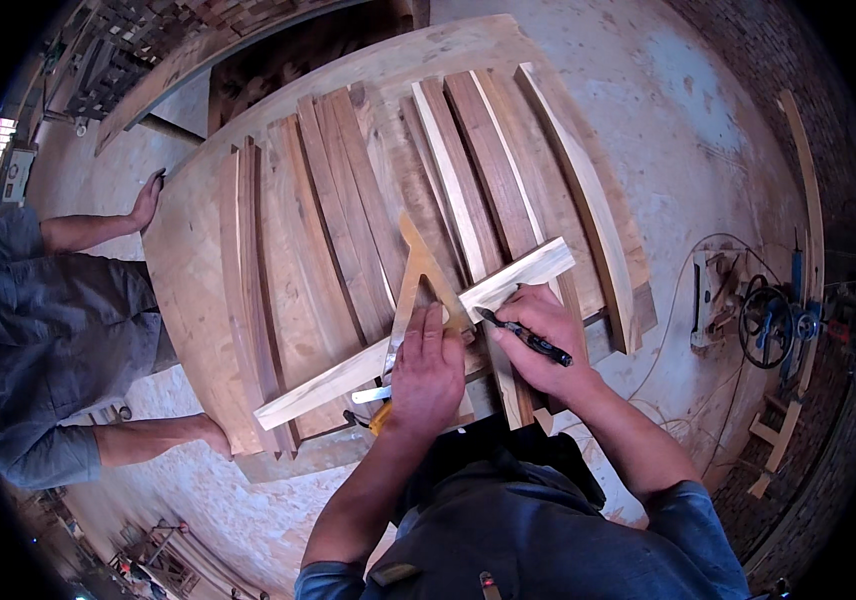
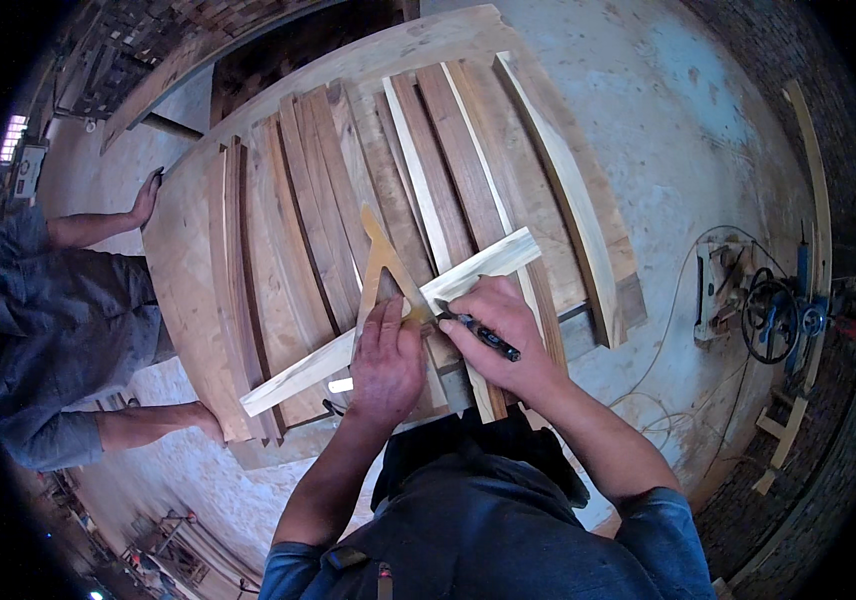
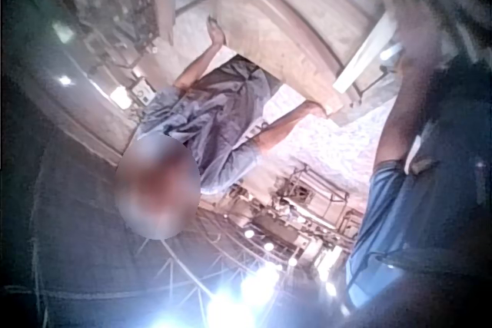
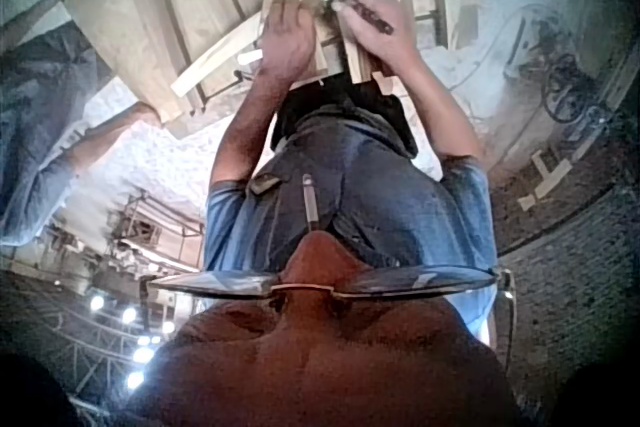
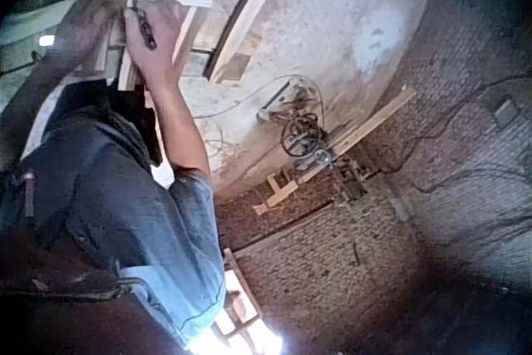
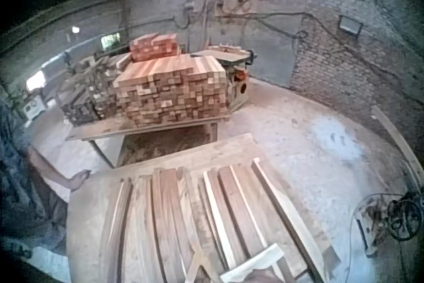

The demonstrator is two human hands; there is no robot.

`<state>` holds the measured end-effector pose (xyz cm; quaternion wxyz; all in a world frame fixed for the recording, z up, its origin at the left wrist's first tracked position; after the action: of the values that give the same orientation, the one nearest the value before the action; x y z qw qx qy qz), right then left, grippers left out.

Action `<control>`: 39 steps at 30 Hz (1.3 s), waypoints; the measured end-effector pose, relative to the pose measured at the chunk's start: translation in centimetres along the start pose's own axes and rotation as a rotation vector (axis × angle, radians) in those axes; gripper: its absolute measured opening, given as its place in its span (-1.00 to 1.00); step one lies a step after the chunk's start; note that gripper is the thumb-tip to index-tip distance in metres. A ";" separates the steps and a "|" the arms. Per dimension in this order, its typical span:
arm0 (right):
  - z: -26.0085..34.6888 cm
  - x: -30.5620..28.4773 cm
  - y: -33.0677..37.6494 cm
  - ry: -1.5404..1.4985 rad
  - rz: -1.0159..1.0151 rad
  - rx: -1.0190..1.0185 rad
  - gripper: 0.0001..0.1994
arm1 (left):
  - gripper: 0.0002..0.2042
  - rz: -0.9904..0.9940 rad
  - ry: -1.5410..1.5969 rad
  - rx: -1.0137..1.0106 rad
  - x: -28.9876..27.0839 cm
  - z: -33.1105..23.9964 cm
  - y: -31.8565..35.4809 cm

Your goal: The person measures and marks wooden planks on a workbench using a tape measure, a speed square, and a marker. They align the tools to draw straight lines and measure lengths on multiple pieces of wood.

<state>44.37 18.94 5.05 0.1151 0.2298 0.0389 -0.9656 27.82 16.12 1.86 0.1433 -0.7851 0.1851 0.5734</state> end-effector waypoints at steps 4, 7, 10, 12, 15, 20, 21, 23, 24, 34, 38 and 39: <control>0.0 0.1 0.0 0.015 0.018 -0.016 -0.84 | -0.76 0.013 0.011 -0.008 0.1 0.1 -0.1; 0.1 0.1 -0.1 0.035 0.025 -0.008 -0.83 | -0.76 0.006 -0.004 -0.001 0.3 0.1 0.0; 0.3 0.1 -0.2 0.067 0.035 -0.017 -0.83 | -0.76 0.018 -0.006 -0.003 0.2 0.1 -0.1; 0.3 0.2 -0.2 0.069 0.039 -0.020 -0.82 | -0.76 0.013 -0.021 0.004 0.1 0.0 -0.1; 0.3 0.4 -0.2 0.083 0.032 -0.049 -0.82 | -0.75 0.017 -0.029 0.002 0.0 -0.1 -0.2; 0.2 0.8 -0.2 0.123 0.026 -0.064 -0.83 | -0.73 0.048 -0.060 0.008 -0.2 -0.5 -0.5; 0.2 0.9 -0.2 0.121 0.029 -0.063 -0.84 | -0.72 0.048 -0.060 0.004 -0.3 -0.5 -0.5; 0.0 1.0 -0.1 0.132 0.042 -0.071 -0.85 | -0.72 0.054 -0.057 -0.001 -0.3 -0.6 -0.6; -0.1 1.1 -0.1 0.145 0.051 -0.081 -0.85 | -0.72 0.058 -0.054 -0.002 -0.3 -0.5 -0.6; 0.1 1.3 -1.3 0.120 -0.016 -0.098 -0.82 | -0.76 0.075 -0.057 -0.021 -0.4 -0.6 -0.7; -0.1 1.2 -1.1 0.167 -0.020 -0.141 -0.81 | -0.79 0.091 -0.044 -0.015 -0.3 -0.9 -0.9; -0.1 1.2 -0.9 0.174 -0.009 -0.148 -0.82 | -0.79 0.084 -0.055 -0.013 -0.3 -0.9 -0.9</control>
<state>43.13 19.60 4.49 0.1236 0.3035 0.1210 -0.9370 28.90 16.58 2.46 0.1190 -0.7615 0.2099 0.6015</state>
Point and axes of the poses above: each hand's wrist, its own y-axis away from the middle knuckle, its own x-axis out of the palm, z = x × y, the point moved 5 cm from there along -y, towards the middle knuckle, and after that the axes turned 5 degrees about z, right-handed, at the moved point
